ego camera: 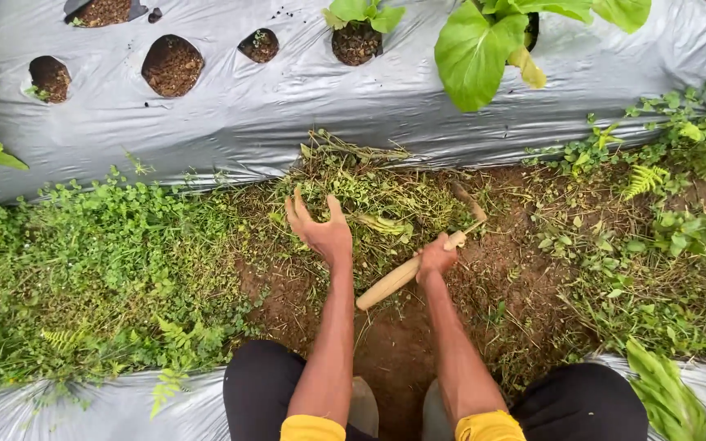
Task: The person uses a hoe to loosen soil and remove weeds from the ground between rows of plants covered with plastic mulch. They gather the uprooted weeds by hand and toss them aside, repeating this process along the row.
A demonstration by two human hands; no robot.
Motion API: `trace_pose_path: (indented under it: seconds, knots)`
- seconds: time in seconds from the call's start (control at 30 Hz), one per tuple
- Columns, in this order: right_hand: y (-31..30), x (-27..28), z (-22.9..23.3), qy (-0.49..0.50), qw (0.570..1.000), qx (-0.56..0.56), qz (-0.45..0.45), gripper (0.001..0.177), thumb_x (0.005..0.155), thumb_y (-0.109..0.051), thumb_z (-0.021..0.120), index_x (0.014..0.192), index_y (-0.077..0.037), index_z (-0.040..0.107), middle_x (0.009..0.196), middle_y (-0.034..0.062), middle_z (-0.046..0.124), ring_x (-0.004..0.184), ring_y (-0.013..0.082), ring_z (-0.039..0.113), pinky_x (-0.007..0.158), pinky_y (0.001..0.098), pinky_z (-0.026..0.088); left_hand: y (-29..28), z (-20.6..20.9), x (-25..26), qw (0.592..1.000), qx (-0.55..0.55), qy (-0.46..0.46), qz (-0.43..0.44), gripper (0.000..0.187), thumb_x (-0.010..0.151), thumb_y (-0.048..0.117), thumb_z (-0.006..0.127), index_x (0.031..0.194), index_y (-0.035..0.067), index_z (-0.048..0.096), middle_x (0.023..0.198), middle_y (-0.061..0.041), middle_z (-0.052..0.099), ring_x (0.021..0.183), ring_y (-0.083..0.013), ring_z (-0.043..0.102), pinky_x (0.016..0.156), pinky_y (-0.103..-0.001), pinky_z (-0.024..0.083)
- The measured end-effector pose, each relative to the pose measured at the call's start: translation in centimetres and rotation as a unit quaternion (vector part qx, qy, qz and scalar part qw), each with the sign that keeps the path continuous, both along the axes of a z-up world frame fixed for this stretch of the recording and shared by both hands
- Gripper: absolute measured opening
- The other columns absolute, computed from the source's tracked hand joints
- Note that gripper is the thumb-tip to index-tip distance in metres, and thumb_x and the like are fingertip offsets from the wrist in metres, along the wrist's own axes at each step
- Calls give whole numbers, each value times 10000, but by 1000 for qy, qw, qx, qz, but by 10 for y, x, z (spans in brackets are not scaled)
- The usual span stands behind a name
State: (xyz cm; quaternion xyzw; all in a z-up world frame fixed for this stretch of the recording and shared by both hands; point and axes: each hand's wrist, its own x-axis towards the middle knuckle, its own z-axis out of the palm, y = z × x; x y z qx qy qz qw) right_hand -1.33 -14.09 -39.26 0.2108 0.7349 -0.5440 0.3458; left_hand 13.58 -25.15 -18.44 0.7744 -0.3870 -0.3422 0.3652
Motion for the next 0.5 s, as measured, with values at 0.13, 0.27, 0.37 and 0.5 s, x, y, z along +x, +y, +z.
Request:
trace_pose_path:
  seconds: [0.13, 0.27, 0.37, 0.5]
  knots:
    - [3, -3, -20, 41, 999, 27, 14, 244, 1062, -293, 571, 1134, -63, 529, 725, 44, 578, 568, 152, 597, 524, 282, 584, -41, -34, 14, 994, 42, -78, -62, 1066, 775, 666, 799, 1594, 182, 319, 1612, -273, 254, 1494, -491, 249, 1166, -699, 240]
    - [8, -5, 12, 27, 998, 12, 57, 273, 1070, -300, 514, 1158, -41, 501, 712, 35, 559, 543, 136, 557, 467, 248, 552, -18, -51, 17, 960, 133, -100, -223, 1065, 739, 672, 803, 1567, 146, 389, 1556, -336, 346, 1453, -543, 320, 1143, -692, 297]
    - [5, -1, 50, -7, 998, -6, 68, 281, 1071, -301, 509, 1149, -32, 504, 687, 9, 565, 505, 112, 564, 429, 227, 560, 3, -64, 17, 947, 123, -118, -272, 1011, 770, 618, 805, 1567, 153, 393, 1532, -348, 377, 1435, -546, 354, 1145, -675, 320]
    - [39, 59, 79, 14, 980, 0, 198, 264, 1076, -240, 509, 1102, 21, 531, 655, 22, 543, 477, 111, 534, 406, 233, 541, 39, -49, 0, 927, 150, -109, -324, 926, 860, 562, 745, 1592, 145, 359, 1554, -352, 358, 1467, -535, 310, 1170, -661, 291]
